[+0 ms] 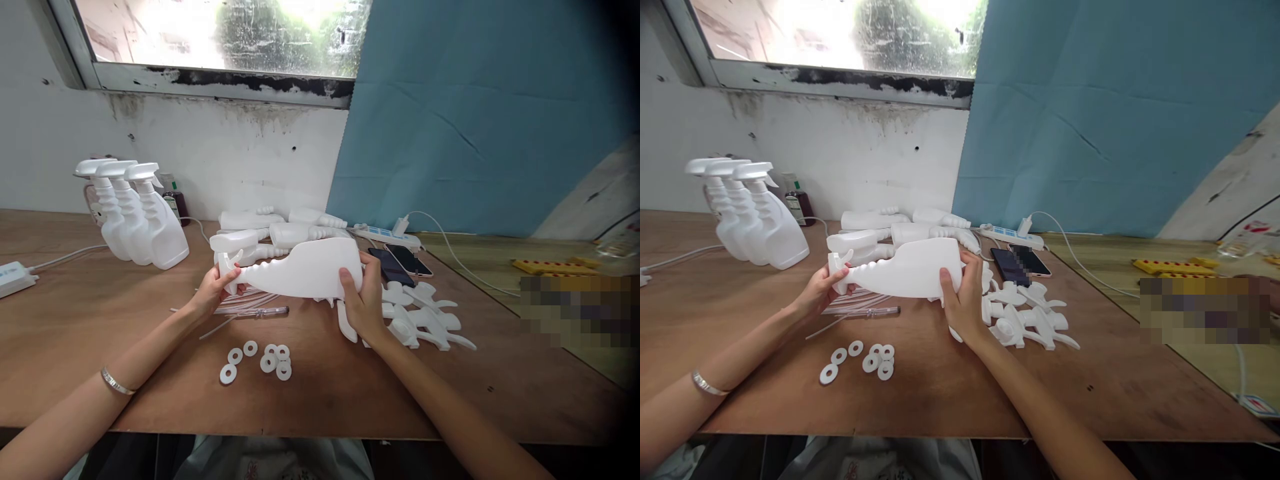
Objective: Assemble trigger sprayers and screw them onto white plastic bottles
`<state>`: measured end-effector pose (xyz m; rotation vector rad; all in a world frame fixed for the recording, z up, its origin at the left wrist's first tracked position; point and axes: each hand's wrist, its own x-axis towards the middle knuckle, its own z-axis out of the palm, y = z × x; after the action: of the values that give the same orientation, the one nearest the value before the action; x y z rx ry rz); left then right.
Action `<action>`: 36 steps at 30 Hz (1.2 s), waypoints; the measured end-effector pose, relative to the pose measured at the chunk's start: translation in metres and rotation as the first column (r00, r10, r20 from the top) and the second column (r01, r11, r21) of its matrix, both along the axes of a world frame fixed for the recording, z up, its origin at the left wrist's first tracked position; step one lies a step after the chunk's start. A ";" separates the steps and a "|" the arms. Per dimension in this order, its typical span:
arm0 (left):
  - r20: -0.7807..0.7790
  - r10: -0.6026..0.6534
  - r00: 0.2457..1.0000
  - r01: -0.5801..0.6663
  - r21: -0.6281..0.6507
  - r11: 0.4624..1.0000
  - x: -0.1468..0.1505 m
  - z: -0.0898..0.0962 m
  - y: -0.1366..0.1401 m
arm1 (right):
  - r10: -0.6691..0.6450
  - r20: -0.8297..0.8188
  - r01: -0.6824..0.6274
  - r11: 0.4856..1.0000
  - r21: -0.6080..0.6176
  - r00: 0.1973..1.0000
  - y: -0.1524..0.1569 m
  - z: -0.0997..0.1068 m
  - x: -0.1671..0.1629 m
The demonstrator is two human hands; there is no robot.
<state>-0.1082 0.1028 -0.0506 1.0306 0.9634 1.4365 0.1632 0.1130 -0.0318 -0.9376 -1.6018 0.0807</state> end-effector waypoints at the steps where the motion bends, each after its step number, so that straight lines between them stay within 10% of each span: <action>1: 0.024 -0.004 1.000 0.004 -0.003 1.000 0.000 0.001 0.000 | -0.001 0.000 0.001 1.000 -0.005 1.000 0.000 0.000 0.000; 15: -0.136 -0.012 0.991 0.012 -0.001 1.000 0.000 -0.003 0.002 | -0.015 0.013 0.015 0.999 -0.034 1.000 0.000 0.000 -0.001; 21: 0.032 -0.002 1.000 0.003 -0.033 0.999 -0.001 0.000 0.003 | -0.010 0.015 0.011 0.999 -0.031 1.000 -0.001 0.001 0.000; 31: 0.311 0.126 0.942 -0.068 -0.192 0.979 -0.012 0.003 0.008 | 0.460 0.117 -0.454 0.888 -0.080 0.880 -0.004 0.006 0.005; 36: 0.348 0.131 0.928 -0.062 -0.204 0.977 -0.011 0.006 0.006 | 0.419 0.119 -0.412 0.907 -0.082 0.900 -0.003 0.006 0.003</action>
<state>-0.1194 0.1085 -0.0451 0.5583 0.8691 1.5167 0.1663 0.1103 -0.0259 -0.6365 -1.9151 0.3682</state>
